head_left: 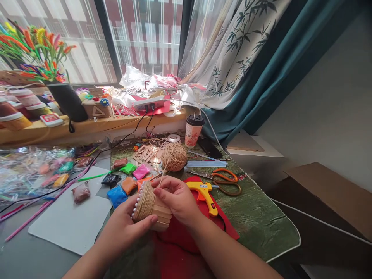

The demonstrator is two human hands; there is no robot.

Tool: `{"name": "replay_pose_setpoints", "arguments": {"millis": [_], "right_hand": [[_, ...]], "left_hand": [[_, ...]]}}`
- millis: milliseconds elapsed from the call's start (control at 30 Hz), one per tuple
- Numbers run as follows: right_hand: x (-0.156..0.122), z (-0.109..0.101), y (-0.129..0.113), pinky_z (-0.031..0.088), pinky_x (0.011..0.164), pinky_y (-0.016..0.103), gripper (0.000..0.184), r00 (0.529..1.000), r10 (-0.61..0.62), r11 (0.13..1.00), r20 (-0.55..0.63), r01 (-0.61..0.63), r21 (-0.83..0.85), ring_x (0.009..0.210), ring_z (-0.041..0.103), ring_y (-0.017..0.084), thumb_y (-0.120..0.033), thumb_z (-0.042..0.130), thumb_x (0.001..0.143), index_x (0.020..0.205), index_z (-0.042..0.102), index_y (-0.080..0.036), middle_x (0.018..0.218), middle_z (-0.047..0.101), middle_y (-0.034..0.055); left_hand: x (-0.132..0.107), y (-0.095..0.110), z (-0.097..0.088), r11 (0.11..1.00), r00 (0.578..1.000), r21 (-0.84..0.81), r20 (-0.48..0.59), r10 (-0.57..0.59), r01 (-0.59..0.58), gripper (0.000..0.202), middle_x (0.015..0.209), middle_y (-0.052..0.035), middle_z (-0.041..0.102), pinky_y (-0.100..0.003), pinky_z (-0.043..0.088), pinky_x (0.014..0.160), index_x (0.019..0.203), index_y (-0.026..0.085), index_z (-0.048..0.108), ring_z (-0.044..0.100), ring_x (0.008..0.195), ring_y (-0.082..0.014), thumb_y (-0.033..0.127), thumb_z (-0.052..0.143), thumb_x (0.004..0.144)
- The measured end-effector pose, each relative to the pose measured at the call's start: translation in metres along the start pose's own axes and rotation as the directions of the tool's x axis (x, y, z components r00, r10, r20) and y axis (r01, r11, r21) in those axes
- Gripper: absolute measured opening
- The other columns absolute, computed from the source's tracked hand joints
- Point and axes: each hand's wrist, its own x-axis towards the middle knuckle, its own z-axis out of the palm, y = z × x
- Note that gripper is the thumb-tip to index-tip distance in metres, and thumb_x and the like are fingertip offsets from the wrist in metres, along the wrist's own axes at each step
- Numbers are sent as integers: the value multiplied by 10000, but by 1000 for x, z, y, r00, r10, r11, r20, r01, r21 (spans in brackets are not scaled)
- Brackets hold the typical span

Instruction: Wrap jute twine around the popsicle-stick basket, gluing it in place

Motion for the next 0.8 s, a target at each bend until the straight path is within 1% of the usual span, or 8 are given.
{"name": "replay_pose_setpoints", "arguments": {"millis": [67, 167, 333, 433, 533, 633, 733, 800], "right_hand": [[-2, 1, -1, 510, 880, 351, 218, 1000, -3, 1000, 16, 4, -11, 934, 649, 194, -330, 898, 701, 679, 714, -215, 928, 720, 31], [-2, 0, -3, 511, 888, 359, 222, 999, -6, 1000, 33, 6, -13, 941, 652, 202, -335, 892, 711, 667, 709, -217, 912, 718, 33], [1, -7, -4, 493, 918, 379, 224, 1000, 12, 999, 27, -10, -43, 951, 648, 215, -363, 879, 728, 678, 724, -208, 928, 717, 47], [2, -9, -4, 485, 954, 409, 243, 996, 72, 997, 44, -72, 6, 992, 653, 232, -358, 894, 709, 670, 712, -201, 981, 720, 56], [2, -8, -7, 475, 986, 439, 275, 986, 137, 987, 91, -144, 73, 1062, 657, 260, -360, 905, 694, 651, 692, -192, 1065, 728, 72], [1, -7, -11, 469, 999, 443, 281, 980, 170, 975, 105, -182, 126, 1095, 659, 271, -359, 916, 680, 656, 693, -189, 1121, 729, 74], [1, -7, -12, 464, 1009, 447, 285, 978, 183, 972, 97, -195, 131, 1097, 664, 275, -368, 919, 676, 666, 700, -186, 1133, 732, 79], [2, -7, -10, 468, 996, 434, 295, 980, 181, 976, 84, -189, 110, 1079, 666, 268, -378, 922, 668, 665, 703, -182, 1120, 737, 83]], "left_hand": [[0, 3, 2, 1000, 1000, -10, 13, -15, 15, 387, 1081, -60, 809, -330, 634, 773, 1161, 235, 729, 757, 950, -299, 439, 767, 833], [-1, 4, 1, 1000, 999, -21, 31, 13, -12, 332, 1027, -57, 812, -320, 629, 761, 1103, 222, 748, 755, 917, -288, 427, 762, 842], [-4, -3, -2, 986, 982, 42, 107, 155, -160, 213, 968, -45, 804, -291, 603, 744, 1032, 216, 760, 734, 840, -244, 354, 735, 872], [-2, -5, -6, 955, 948, 78, 172, 269, -286, 148, 978, -45, 790, -288, 585, 780, 997, 215, 758, 719, 864, -234, 292, 727, 874], [2, -6, -9, 895, 883, 108, 246, 399, -434, 132, 1017, -60, 778, -337, 557, 896, 986, 224, 762, 699, 984, -270, 264, 741, 862], [7, -6, -11, 837, 828, 127, 287, 482, -532, 97, 982, -51, 778, -364, 532, 944, 958, 240, 760, 682, 1002, -276, 256, 751, 862], [8, -8, -12, 821, 811, 135, 307, 498, -555, 101, 1002, -50, 779, -373, 526, 969, 963, 250, 758, 681, 1026, -279, 253, 755, 862], [7, -11, -11, 830, 825, 148, 297, 481, -538, 165, 1095, -69, 770, -388, 528, 992, 1022, 252, 753, 678, 1086, -300, 257, 759, 857]]}}
